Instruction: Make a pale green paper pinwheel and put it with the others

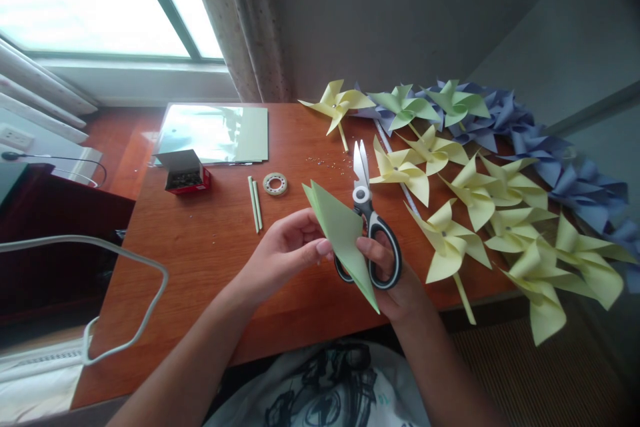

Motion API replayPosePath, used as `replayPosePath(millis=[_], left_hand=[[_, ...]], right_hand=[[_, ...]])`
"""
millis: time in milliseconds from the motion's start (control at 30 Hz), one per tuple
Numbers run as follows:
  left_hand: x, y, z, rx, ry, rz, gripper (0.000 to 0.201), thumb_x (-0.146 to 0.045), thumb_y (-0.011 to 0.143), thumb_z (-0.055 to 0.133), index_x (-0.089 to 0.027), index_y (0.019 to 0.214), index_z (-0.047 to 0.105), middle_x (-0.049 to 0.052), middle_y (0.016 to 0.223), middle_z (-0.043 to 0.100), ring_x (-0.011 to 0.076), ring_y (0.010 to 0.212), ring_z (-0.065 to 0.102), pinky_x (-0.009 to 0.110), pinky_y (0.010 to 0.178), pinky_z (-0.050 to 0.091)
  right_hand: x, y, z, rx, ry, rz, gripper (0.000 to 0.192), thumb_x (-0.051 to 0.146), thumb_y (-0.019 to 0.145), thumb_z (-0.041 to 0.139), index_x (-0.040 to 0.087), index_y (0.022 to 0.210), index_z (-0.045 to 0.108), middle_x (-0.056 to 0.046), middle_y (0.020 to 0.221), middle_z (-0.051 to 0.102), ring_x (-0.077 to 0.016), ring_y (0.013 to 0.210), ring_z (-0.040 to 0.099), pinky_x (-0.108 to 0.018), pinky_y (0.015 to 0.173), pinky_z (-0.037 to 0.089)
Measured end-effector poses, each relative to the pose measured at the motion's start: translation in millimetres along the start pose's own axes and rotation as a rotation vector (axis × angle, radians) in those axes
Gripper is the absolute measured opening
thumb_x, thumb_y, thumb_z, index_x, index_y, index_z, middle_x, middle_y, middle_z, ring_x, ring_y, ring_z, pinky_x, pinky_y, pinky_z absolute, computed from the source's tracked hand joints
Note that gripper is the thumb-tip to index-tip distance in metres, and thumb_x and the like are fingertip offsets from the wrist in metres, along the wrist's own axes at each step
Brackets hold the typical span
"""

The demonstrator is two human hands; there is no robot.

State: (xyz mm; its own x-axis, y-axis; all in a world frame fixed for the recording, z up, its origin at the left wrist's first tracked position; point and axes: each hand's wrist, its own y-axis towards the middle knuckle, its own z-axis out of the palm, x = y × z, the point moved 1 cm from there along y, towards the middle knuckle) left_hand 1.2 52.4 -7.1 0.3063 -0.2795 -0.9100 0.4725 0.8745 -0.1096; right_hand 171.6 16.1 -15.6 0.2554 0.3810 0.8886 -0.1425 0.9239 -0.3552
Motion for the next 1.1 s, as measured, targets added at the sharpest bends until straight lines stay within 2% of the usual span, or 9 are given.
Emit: replayPosePath(millis=[233,300,367,467,533,667,767,933,1100], left_hand=[[2,-1,0.1,-0.003,-0.002,-0.024,0.022,-0.029,0.085,0.075,-0.016,0.102,0.071,0.006,0.081,0.070,0.0159,0.072,0.064,0.024,0.066,0.052],[3,-1,1.1,-0.046,-0.008,0.001,0.031,-0.027,0.084,0.075,-0.018,0.112,0.066,0.006,0.090,0.071,0.0175,0.079,0.067,0.025,0.069,0.053],[3,0,1.6,-0.118,0.027,0.048,0.054,-0.026,0.082,0.076,-0.022,0.131,0.054,0.009,0.111,0.070,0.0198,0.090,0.068,0.028,0.076,0.055],[2,1,0.1,-0.241,0.274,0.179,0.077,-0.022,0.079,0.077,-0.028,0.146,0.038,0.013,0.140,0.056,0.0227,0.110,0.065,0.030,0.085,0.054],[0,1,-1.3,-0.296,0.549,0.318,0.066,-0.018,0.077,0.077,-0.027,0.137,0.051,0.014,0.146,0.051,0.0259,0.122,0.058,0.032,0.093,0.052],[-2,1,-2.9,-0.298,0.896,0.528,0.024,-0.012,0.078,0.074,-0.023,0.100,0.071,0.011,0.130,0.064,0.0270,0.118,0.061,0.039,0.101,0.048],[-3,0,-4.1,-0.300,0.986,0.621,0.015,-0.011,0.080,0.071,-0.024,0.089,0.073,0.008,0.107,0.074,0.0259,0.108,0.066,0.040,0.098,0.049],[0,-1,-8.3,-0.349,1.222,0.777,0.013,-0.011,0.085,0.067,-0.021,0.092,0.070,0.005,0.092,0.077,0.0216,0.090,0.069,0.036,0.086,0.052],[4,-2,-13.1,-0.346,1.480,0.786,0.016,-0.012,0.087,0.066,-0.021,0.100,0.070,0.004,0.089,0.076,0.0202,0.081,0.067,0.033,0.076,0.049]], right_hand=[[-2,-2,1,-0.004,0.043,-0.021,0.036,0.047,0.089,0.060,0.026,0.117,0.068,-0.005,0.091,0.075,-0.0261,0.083,0.072,-0.039,0.070,0.060],[0,-1,2,-0.003,0.069,-0.053,0.034,0.042,0.088,0.063,0.026,0.117,0.068,-0.006,0.094,0.075,-0.0269,0.086,0.072,-0.039,0.071,0.060],[1,-1,1,-0.029,0.058,-0.080,0.034,0.039,0.085,0.067,0.027,0.117,0.067,-0.006,0.098,0.074,-0.0269,0.087,0.072,-0.040,0.073,0.060],[0,0,-2,-0.104,0.021,-0.082,0.037,0.037,0.081,0.073,0.028,0.116,0.065,-0.004,0.097,0.072,-0.0240,0.081,0.070,-0.036,0.069,0.059],[-1,1,-5,-0.149,0.024,-0.081,0.038,0.037,0.078,0.077,0.028,0.113,0.066,-0.002,0.092,0.071,-0.0212,0.076,0.067,-0.033,0.063,0.056],[0,3,-9,-0.212,0.022,-0.085,0.040,0.035,0.073,0.082,0.027,0.109,0.067,0.000,0.091,0.070,-0.0173,0.072,0.064,-0.028,0.058,0.052],[0,4,-11,-0.269,0.046,-0.108,0.048,0.034,0.068,0.087,0.026,0.110,0.064,0.000,0.092,0.069,-0.0163,0.076,0.064,-0.026,0.060,0.053],[0,1,-19,-0.312,0.063,-0.201,0.057,0.036,0.064,0.092,0.023,0.110,0.062,-0.001,0.089,0.072,-0.0151,0.076,0.066,-0.024,0.061,0.055],[5,-7,-28,-0.302,-0.027,-0.256,0.058,0.038,0.066,0.092,0.022,0.113,0.063,-0.004,0.089,0.076,-0.0176,0.079,0.071,-0.026,0.066,0.059]])
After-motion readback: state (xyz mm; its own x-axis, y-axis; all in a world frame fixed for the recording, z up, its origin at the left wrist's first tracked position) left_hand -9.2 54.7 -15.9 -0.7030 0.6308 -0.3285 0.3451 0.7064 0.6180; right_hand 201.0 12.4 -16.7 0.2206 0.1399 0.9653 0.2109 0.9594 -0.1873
